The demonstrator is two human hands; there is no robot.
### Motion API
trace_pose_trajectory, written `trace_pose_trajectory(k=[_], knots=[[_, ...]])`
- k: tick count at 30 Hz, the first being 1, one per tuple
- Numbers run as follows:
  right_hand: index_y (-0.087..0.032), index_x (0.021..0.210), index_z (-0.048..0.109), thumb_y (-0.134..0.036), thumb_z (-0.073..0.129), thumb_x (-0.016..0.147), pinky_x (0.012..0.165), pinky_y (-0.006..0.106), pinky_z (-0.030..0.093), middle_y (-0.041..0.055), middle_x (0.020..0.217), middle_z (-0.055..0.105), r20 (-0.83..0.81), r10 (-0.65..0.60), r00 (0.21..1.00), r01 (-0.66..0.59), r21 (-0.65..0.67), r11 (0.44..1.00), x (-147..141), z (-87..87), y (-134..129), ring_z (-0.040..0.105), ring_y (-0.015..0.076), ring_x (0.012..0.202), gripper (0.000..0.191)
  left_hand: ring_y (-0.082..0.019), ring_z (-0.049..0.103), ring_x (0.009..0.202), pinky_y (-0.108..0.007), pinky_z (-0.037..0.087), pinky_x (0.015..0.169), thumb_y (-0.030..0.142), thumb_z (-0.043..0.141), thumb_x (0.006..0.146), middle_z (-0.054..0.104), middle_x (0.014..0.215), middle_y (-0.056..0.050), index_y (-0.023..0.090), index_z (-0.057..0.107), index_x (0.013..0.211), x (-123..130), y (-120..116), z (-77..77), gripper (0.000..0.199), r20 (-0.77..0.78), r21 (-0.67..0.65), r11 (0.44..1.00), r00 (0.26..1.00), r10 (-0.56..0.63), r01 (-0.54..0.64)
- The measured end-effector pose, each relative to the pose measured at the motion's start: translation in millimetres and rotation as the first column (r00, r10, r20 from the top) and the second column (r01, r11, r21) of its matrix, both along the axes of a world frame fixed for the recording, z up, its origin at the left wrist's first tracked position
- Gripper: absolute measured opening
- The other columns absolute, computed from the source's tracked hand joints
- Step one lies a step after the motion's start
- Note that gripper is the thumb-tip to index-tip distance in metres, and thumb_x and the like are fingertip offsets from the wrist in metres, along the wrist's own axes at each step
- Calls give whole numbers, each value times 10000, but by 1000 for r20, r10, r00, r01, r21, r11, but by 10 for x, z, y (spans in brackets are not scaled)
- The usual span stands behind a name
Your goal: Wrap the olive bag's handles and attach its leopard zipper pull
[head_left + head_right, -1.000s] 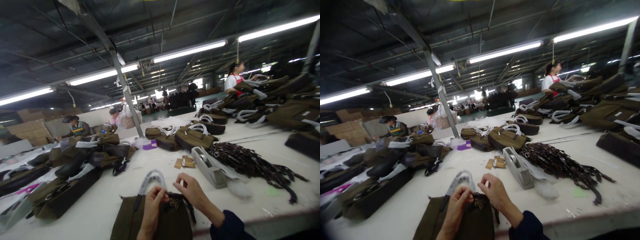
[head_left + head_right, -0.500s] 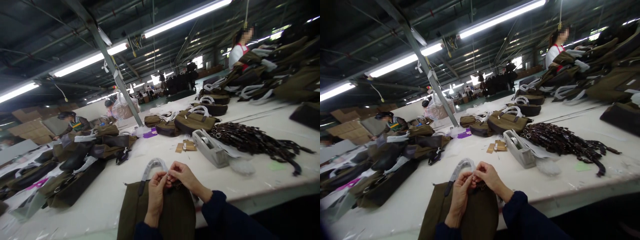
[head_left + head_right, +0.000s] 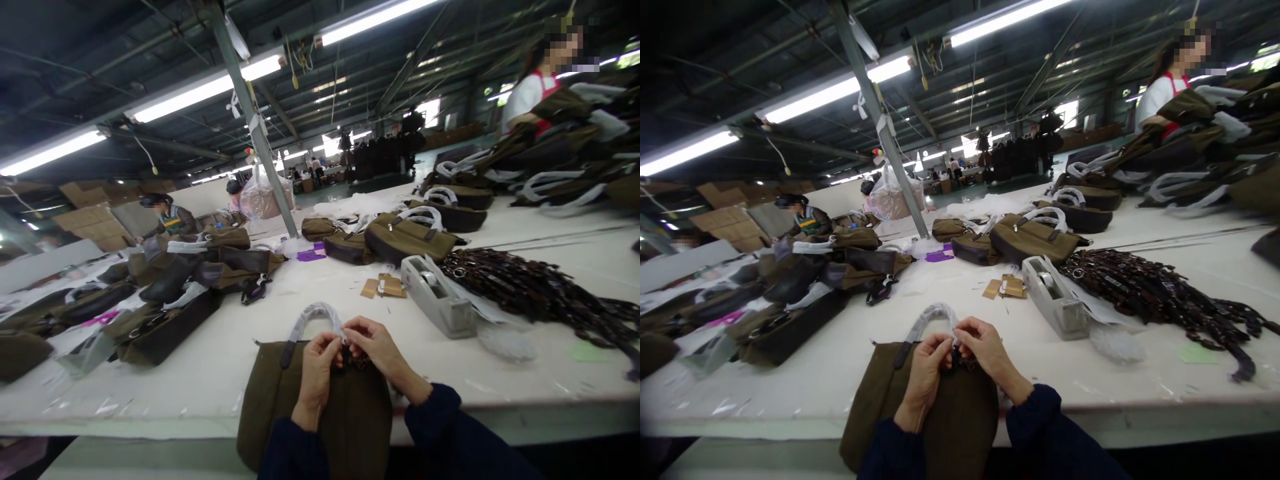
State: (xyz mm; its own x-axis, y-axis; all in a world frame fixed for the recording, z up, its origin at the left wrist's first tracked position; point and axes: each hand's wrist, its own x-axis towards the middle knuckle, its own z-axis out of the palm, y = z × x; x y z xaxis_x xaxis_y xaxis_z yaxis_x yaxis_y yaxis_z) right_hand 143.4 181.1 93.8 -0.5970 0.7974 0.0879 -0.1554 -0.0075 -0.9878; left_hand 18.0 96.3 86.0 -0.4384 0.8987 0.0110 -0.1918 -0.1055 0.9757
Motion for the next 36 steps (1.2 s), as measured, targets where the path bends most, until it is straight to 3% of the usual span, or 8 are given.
trace_pose_trajectory(k=[10,25,36], knots=[[-165,872,662,-514,659,826,480,189,464,-19,661,616,57,76,995,-77,10,997,0,-18,-28,543,86,517,352,-59,479,523,-185,386,534,368,715,817,582,600,35,130,656,843,-17,-19,-7,247,44,46,999,999,0,-2],[-159,838,619,-503,610,863,474,199,483,-12,647,623,131,92,987,-102,69,992,-10,-11,-33,580,97,500,344,-64,485,509,-184,395,512,362,716,797,582,586,29,122,653,815,-4,-30,26,250,-9,18,999,999,36,-36],[-176,832,570,-487,564,885,513,229,508,-15,648,625,208,168,964,-195,118,974,-31,-22,-3,600,115,526,316,-63,483,521,-176,398,493,356,705,799,581,617,28,128,642,790,-12,-14,-20,237,-70,-1,999,996,53,-54]])
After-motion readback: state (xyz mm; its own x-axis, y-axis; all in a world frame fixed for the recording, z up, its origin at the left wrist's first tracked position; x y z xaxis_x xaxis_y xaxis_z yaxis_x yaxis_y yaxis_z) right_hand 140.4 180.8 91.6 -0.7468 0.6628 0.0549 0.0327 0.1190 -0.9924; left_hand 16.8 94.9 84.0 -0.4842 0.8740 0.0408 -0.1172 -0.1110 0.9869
